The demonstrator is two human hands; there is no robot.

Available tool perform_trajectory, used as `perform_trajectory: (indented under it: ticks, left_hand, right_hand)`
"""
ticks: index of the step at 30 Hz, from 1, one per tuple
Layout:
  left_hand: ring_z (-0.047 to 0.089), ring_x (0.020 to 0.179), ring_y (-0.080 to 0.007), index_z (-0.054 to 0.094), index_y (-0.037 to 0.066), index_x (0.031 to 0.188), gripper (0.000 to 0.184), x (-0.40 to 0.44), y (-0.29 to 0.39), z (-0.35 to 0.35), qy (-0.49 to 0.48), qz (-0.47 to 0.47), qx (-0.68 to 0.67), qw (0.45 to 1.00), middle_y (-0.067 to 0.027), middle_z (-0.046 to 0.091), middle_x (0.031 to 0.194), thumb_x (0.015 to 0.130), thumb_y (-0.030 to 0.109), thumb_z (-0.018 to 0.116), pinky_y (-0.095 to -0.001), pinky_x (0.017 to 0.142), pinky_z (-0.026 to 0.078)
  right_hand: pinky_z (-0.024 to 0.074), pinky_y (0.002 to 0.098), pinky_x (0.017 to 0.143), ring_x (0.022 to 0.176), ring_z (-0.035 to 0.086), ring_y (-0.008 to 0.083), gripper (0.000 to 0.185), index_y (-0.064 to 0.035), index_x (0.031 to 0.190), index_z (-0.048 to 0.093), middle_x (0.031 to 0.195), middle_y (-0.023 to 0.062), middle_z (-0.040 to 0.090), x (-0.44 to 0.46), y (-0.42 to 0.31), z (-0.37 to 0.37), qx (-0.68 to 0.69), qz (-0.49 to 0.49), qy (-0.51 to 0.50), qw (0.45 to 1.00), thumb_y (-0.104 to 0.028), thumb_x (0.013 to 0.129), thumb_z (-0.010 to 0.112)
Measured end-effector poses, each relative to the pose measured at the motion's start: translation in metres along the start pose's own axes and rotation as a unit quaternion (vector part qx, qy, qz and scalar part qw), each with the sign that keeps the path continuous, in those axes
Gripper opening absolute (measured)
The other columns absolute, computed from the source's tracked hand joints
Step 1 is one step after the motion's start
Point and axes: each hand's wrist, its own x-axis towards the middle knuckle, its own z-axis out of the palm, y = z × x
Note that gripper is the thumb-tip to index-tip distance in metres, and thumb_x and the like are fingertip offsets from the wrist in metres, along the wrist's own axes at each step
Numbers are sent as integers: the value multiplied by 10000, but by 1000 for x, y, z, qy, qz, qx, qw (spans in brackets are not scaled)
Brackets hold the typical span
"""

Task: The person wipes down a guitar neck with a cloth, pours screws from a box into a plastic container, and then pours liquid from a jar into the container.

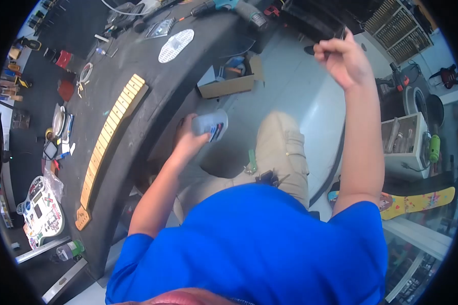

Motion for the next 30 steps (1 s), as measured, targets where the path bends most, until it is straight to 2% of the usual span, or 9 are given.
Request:
perform_trajectory:
  ticks: [2,6,10,13,18,20,24,26,30]
  left_hand:
    - [642,1212,-432,566,65,1415,775,-24,64,-54,6,107,47,993,-212,635,1320,731,172,913,-500,1027,537]
    - [645,1089,-364,536,91,1402,860,-30,131,-134,245,292,57,923,-167,674,1216,661,169,965,-489,951,481]
    - [667,1034,-384,642,62,1272,612,10,170,-174,277,236,76,928,-182,709,1193,735,172,915,-499,884,554]
    - [656,1077,-398,680,47,1244,521,31,153,-141,236,257,338,874,-200,698,1259,768,140,870,-493,933,552]
    - [645,1117,-425,631,61,1311,601,13,175,-168,321,330,212,863,-213,672,1292,766,147,869,-491,1000,519]
    - [645,1151,-418,619,61,1315,623,16,149,-153,183,239,313,901,-211,671,1276,756,153,879,-494,993,518]
    - [684,1168,-415,602,27,1329,627,-1,166,-190,172,161,146,961,-244,673,1267,778,131,882,-487,992,541]
    - [707,1168,-273,423,43,1566,843,-18,161,-214,244,182,-74,950,-183,675,1270,846,69,859,-417,1016,559]
    - [631,1332,-274,246,105,1705,974,-38,115,-209,146,107,-441,879,-151,587,1455,895,37,783,-430,1106,525]
  right_hand:
    - [510,375,770,907,586,253,563,-96,1400,467,1196,143,629,-7,12,-3,16,24,-1,1000,149,906,581]
    - [499,366,778,925,570,241,558,-99,1396,471,1185,134,622,-8,29,-10,48,9,-7,999,144,905,576]
    - [513,376,751,895,617,255,525,-71,1347,456,1161,156,628,-6,41,1,66,1,-21,998,145,893,607]
    - [512,379,762,910,624,258,599,-87,1392,417,1163,154,624,-7,46,9,60,1,-42,997,146,880,624]
    - [492,395,757,892,622,249,655,-95,1434,375,1163,156,623,-18,47,24,29,-23,-66,997,142,876,623]
    - [468,381,769,903,576,247,567,-75,1386,425,1200,143,607,-21,48,29,19,-18,-53,998,130,887,601]
    - [473,388,764,907,583,253,572,-89,1384,434,1207,152,614,-15,51,38,31,-13,-51,998,135,885,599]
    - [490,386,759,918,598,261,592,-105,1399,442,1224,156,620,-15,54,44,58,-3,-60,996,141,883,596]
    - [565,365,740,965,656,287,642,-157,1425,474,1282,150,631,-13,62,58,111,22,-58,992,160,878,581]
